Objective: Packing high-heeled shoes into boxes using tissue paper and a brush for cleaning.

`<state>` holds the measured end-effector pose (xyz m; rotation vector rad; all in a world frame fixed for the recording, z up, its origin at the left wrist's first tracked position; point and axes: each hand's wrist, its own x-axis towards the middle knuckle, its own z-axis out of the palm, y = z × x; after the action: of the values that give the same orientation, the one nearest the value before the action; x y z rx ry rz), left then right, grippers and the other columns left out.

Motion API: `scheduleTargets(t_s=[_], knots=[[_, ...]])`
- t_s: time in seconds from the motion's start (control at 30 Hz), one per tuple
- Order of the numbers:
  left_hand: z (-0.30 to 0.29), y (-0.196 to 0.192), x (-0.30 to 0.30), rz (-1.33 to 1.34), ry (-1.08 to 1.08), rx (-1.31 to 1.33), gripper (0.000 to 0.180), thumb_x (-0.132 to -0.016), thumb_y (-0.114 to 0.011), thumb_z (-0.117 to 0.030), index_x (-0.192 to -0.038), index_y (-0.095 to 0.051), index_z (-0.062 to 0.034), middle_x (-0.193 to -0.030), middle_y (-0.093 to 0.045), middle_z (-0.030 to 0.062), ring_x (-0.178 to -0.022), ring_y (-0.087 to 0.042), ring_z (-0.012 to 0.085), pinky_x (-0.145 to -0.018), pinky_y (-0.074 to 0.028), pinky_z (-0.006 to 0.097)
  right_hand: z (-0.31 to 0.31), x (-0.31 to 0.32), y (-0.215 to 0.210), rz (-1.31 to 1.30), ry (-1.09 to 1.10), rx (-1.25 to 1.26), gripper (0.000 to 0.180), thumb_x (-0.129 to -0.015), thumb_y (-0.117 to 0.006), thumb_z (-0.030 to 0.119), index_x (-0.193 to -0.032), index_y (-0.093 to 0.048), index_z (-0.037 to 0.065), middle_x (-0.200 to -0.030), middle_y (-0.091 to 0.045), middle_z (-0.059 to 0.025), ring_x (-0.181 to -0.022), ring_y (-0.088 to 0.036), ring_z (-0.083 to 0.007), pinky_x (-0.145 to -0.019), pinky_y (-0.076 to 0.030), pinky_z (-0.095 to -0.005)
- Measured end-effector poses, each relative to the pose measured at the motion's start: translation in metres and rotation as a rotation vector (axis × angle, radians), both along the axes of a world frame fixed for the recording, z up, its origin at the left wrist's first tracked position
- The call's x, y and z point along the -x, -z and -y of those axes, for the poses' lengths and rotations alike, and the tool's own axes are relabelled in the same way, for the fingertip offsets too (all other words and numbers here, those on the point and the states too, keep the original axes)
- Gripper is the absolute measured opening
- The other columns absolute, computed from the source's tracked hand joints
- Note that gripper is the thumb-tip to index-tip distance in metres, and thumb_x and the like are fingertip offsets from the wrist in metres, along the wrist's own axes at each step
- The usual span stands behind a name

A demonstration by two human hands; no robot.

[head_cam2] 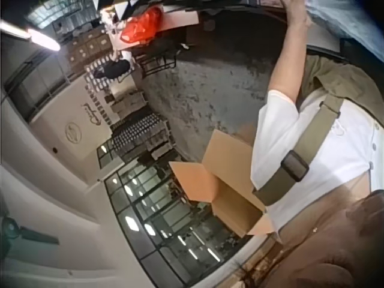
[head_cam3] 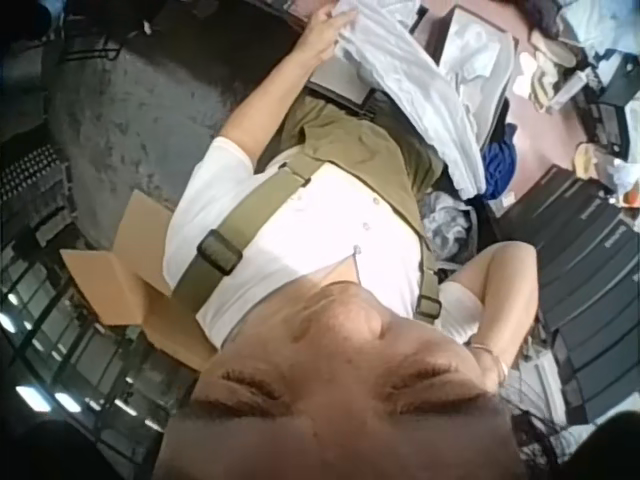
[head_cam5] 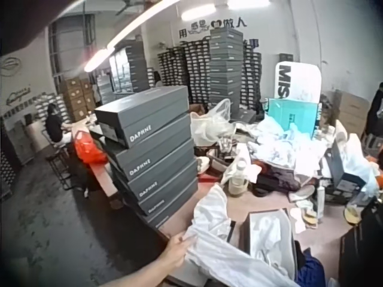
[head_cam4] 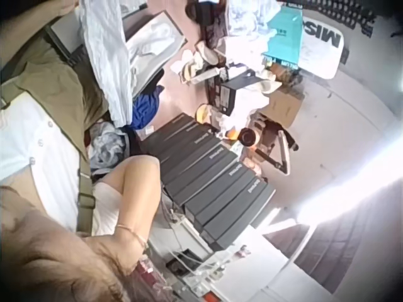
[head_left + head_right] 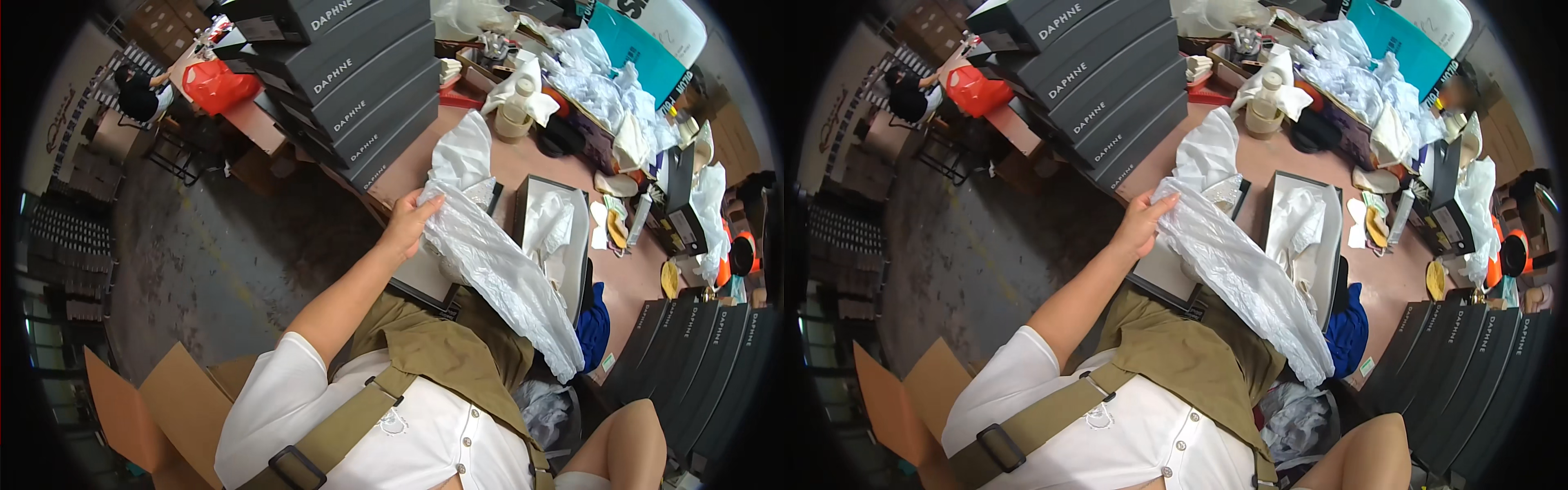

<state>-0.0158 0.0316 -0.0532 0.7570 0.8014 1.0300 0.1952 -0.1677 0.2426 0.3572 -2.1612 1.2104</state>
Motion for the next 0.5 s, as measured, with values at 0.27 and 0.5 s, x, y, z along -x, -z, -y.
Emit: scheduleTargets(t_s=[0.27, 0.5], knots=[[0.001, 0.005, 0.001, 0.009, 0.018, 0.032, 0.028, -0.090, -0.064, -0.013, -0.114, -0.060, 0.0023, -0.103, -0.065, 0.0053, -0.089, -0.062, 0.0110, -0.081, -0.049, 0.027, -0.004, -0.009, -0.005, 0.028, -0.057, 0.001, 0.025, -0.085, -0.040, 0.005, -0.087, -0.065, 0.000, -0.086, -0.061, -0.0115, -0.073, -0.061, -0.0250, -0.068, -0.052, -0.0377], [0.000, -0.002, -0.007, 0.017, 0.064, 0.016, 0.028, -0.090, -0.064, -0.013, -0.113, -0.059, 0.0028, -0.100, -0.065, 0.0045, -0.089, -0.060, 0.0099, -0.079, -0.049, 0.026, -0.044, -0.061, 0.198, 0.643, 1.483, 0.354, 0.090, -0.069, -0.084, 0.027, -0.141, -0.037, -0.001, -0.127, -0.058, -0.0151, -0.115, -0.055, -0.0263, -0.096, -0.041, -0.0351]])
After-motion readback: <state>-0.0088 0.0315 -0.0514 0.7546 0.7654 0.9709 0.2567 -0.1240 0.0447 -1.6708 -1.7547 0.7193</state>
